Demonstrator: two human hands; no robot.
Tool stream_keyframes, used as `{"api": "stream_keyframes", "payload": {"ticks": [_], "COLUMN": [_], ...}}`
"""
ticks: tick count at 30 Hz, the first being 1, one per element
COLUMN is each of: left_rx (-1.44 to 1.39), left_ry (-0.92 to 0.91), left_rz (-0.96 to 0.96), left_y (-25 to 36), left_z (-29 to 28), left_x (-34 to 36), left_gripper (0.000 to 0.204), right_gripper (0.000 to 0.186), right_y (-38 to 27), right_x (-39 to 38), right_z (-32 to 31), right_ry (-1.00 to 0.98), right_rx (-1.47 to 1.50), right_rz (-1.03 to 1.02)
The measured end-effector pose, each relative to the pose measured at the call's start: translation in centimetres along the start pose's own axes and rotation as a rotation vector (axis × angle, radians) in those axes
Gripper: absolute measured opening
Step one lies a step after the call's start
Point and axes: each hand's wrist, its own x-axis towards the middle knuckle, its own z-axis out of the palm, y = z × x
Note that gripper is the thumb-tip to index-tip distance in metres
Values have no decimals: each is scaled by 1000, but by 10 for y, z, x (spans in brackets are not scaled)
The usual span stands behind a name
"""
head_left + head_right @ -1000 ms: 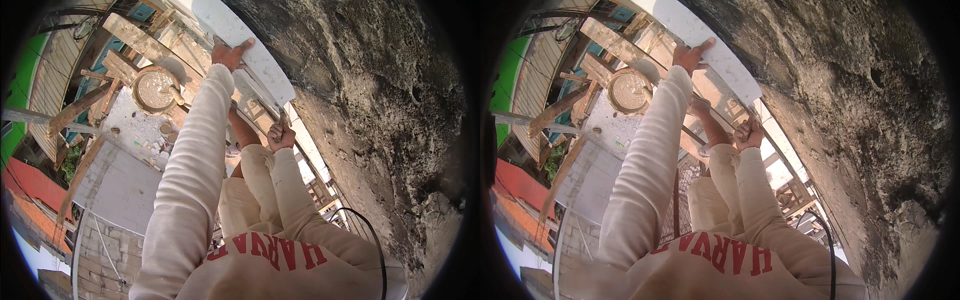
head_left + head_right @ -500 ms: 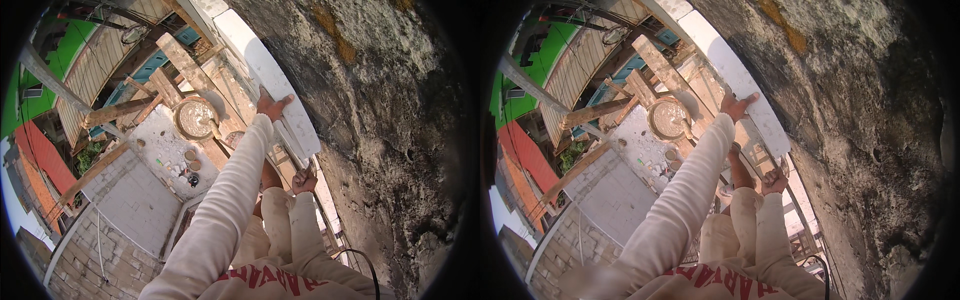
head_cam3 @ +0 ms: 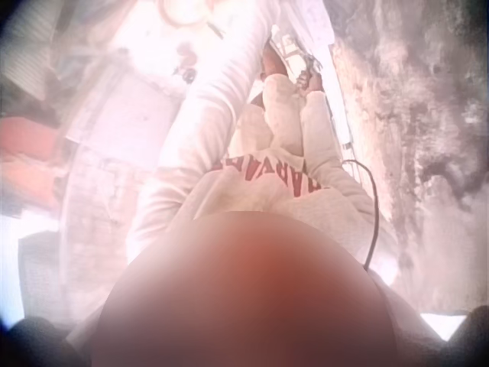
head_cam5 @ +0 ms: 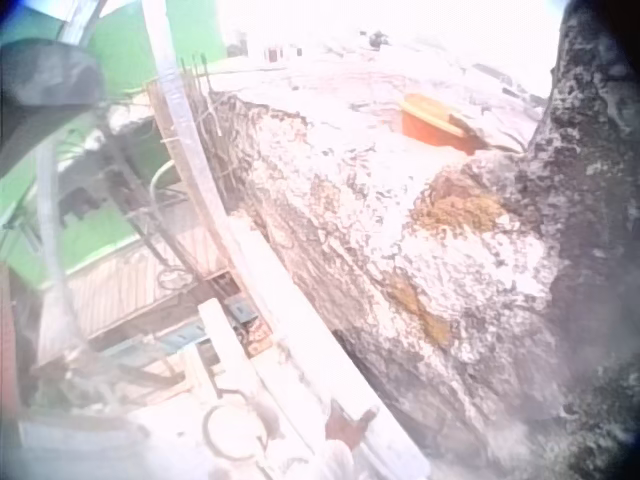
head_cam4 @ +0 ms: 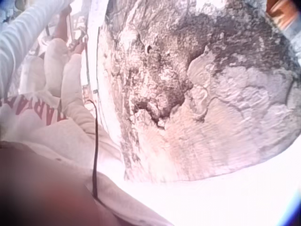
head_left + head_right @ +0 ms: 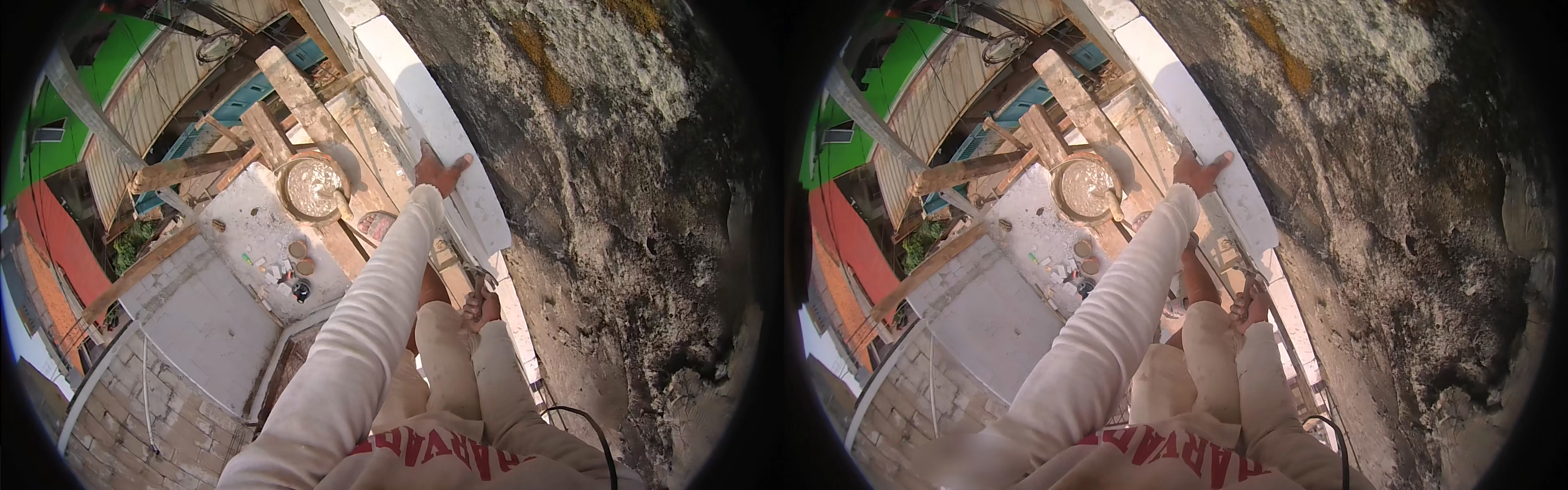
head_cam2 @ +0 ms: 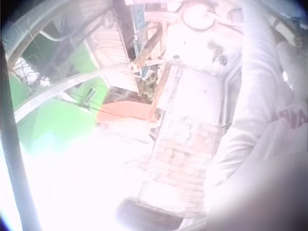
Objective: The person scoops wet plaster from a bucket and applies it to a wall using a trowel. They smooth the surface and continue applying plaster to adjacent areas.
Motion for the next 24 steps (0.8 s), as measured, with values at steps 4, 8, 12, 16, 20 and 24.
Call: {"api": "stream_keyframes", "payload": {"ticks": [4, 8, 12, 16, 20, 24], "left_rx": [270, 345, 204, -1, 440, 670], "left_ry": [208, 212, 204, 189, 221, -280], "left_rz": [13, 51, 127, -78, -423, -874], "left_y": [21, 24, 32, -93, -194, -320], "left_z": [4, -20, -32, -64, -113, -168], "left_x": [-30, -39, -79, -122, -244, -443], "left_gripper": [39, 27, 19, 22, 30, 73], "right_gripper": [45, 61, 59, 54, 62, 61], "right_y": [16, 30, 41, 48, 42, 41], "right_x": [-14, -28, 13, 4, -11, -60], "right_z": [7, 53, 30, 56, 60, 95], "right_ry": [156, 290, 198, 299, 334, 307], "right_rx": [-421, -960, -1449, -1575, -1677, -1796], "right_rz": [98, -175, -701, -726, -439, -435]}}
